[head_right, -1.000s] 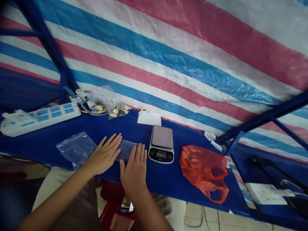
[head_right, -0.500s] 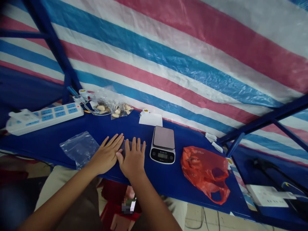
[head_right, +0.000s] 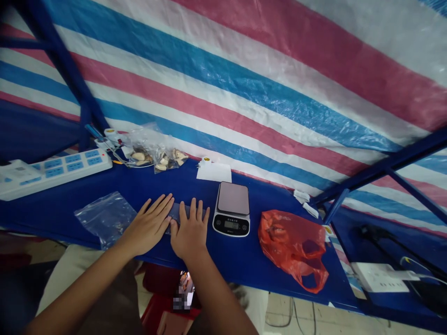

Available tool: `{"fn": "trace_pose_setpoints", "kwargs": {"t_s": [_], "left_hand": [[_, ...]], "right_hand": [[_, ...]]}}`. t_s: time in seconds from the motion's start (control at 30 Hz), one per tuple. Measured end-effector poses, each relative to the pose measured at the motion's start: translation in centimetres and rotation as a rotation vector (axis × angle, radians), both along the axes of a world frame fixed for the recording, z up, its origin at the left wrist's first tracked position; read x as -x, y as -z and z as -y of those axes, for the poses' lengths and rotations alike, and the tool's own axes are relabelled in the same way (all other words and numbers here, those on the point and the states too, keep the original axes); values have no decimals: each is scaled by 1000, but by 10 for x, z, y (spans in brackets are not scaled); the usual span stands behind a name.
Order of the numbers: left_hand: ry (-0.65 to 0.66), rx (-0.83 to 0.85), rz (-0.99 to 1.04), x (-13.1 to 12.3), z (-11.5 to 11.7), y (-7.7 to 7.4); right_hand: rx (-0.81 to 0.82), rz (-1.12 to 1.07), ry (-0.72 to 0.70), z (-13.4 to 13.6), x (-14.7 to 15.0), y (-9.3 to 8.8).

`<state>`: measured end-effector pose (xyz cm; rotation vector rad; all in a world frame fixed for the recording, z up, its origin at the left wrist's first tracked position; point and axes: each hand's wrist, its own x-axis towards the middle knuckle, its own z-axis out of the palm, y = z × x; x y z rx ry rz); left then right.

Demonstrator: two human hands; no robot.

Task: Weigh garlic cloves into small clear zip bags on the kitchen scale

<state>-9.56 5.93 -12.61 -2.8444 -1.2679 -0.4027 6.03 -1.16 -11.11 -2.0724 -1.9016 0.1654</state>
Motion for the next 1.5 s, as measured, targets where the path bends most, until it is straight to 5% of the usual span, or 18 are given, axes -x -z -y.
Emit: {"fn": "trace_pose_setpoints", "kwargs": {"t_s": [0.43,0.6,0.8,0.97,1.1,1.27,1.37,1.5], "left_hand": [[-8,-24,10,-1,-1,4],[-27,4,-36,2,-9,-1],[-159,42,21,-28,-32,-1],[-368,-24,252,-64,-46,-34],[-374,-72,242,-13,-52,-61],[-682,158,-56,83,-47,-50],[-629,131,-18,99,-36,-35],[-516,154,124,83,-14,-25]], "right_hand": [[-47,-25,69,7,-6,0],[-315,-216,-95,55,-21,-7],[-496,-442,272,122,-73,10],[-483,-493,367,127,-92,17],[-475,-444,265,124,-89,19],[-458,-386,208,124,-84,16],[-451,-359,217,122,-82,14],[-467,-321,205,121,-86,17]]}}
